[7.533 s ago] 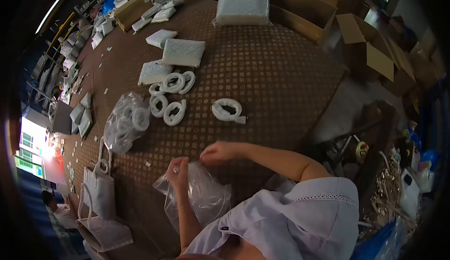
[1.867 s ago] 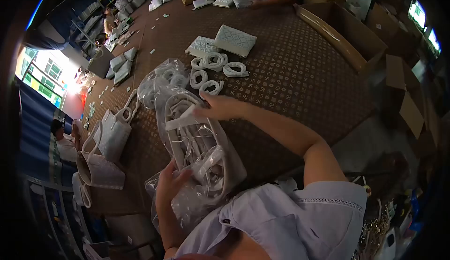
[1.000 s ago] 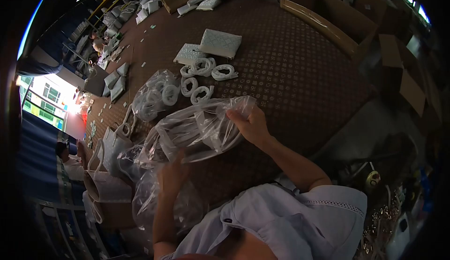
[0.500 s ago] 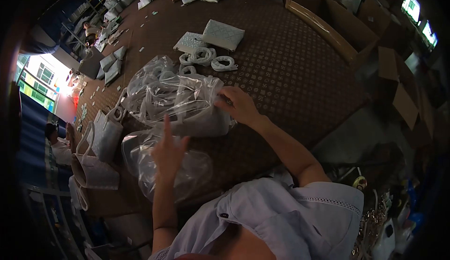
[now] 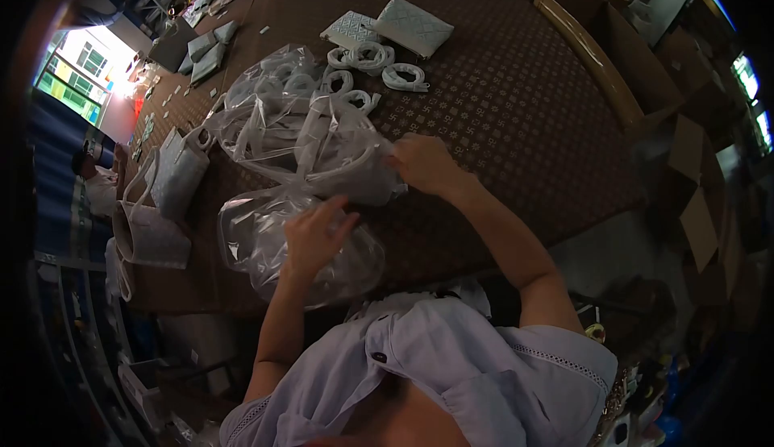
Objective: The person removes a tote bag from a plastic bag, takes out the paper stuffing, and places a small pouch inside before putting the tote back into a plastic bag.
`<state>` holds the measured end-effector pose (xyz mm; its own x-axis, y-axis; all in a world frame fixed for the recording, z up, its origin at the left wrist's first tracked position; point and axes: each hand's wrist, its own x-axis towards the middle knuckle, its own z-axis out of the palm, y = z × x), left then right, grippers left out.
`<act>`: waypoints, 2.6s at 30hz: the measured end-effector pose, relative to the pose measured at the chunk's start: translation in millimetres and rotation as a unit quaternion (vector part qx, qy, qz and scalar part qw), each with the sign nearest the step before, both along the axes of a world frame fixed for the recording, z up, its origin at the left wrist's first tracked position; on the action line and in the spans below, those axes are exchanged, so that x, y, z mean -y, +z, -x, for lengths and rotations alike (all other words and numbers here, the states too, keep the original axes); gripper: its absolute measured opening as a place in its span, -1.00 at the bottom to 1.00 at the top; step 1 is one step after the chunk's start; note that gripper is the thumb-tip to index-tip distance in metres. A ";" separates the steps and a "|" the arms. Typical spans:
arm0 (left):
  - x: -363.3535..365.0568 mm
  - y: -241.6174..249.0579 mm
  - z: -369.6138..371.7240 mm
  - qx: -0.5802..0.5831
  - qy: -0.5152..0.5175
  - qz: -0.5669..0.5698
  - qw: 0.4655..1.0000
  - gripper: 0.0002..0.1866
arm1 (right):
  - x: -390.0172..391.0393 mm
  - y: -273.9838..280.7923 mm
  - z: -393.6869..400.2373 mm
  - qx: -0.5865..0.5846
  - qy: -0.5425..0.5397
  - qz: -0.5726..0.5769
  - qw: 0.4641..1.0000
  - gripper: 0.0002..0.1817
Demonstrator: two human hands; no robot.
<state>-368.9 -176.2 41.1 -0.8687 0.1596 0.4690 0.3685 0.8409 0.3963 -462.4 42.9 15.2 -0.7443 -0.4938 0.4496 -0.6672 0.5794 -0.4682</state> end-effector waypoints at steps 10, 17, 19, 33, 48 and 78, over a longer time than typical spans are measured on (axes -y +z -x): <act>-25.2 -12.7 -15.3 0.124 0.090 0.037 0.987 -0.73 | 4.7 -7.3 -3.9 0.025 0.142 0.022 0.989 -0.73; -58.3 -26.4 -0.2 0.212 0.132 0.009 0.968 -0.74 | 21.3 -17.6 -3.7 0.091 0.199 0.091 0.971 -0.69; -54.6 -33.4 1.9 0.181 0.108 0.010 0.977 -0.78 | 23.7 -20.9 0.4 0.090 0.258 0.141 0.952 -0.68; -51.6 -26.2 7.4 0.086 0.034 -0.038 0.995 -0.94 | 9.5 -0.3 5.5 -0.026 0.193 -0.025 0.981 -0.78; 10.7 -28.1 -51.8 0.143 0.095 0.008 0.985 -0.86 | -59.1 14.2 33.0 0.034 -0.122 -0.059 0.990 -0.93; -26.2 -29.3 -58.9 0.141 0.169 -0.011 0.975 -0.73 | -10.2 -118.9 -26.7 0.403 -0.200 0.176 0.876 -0.61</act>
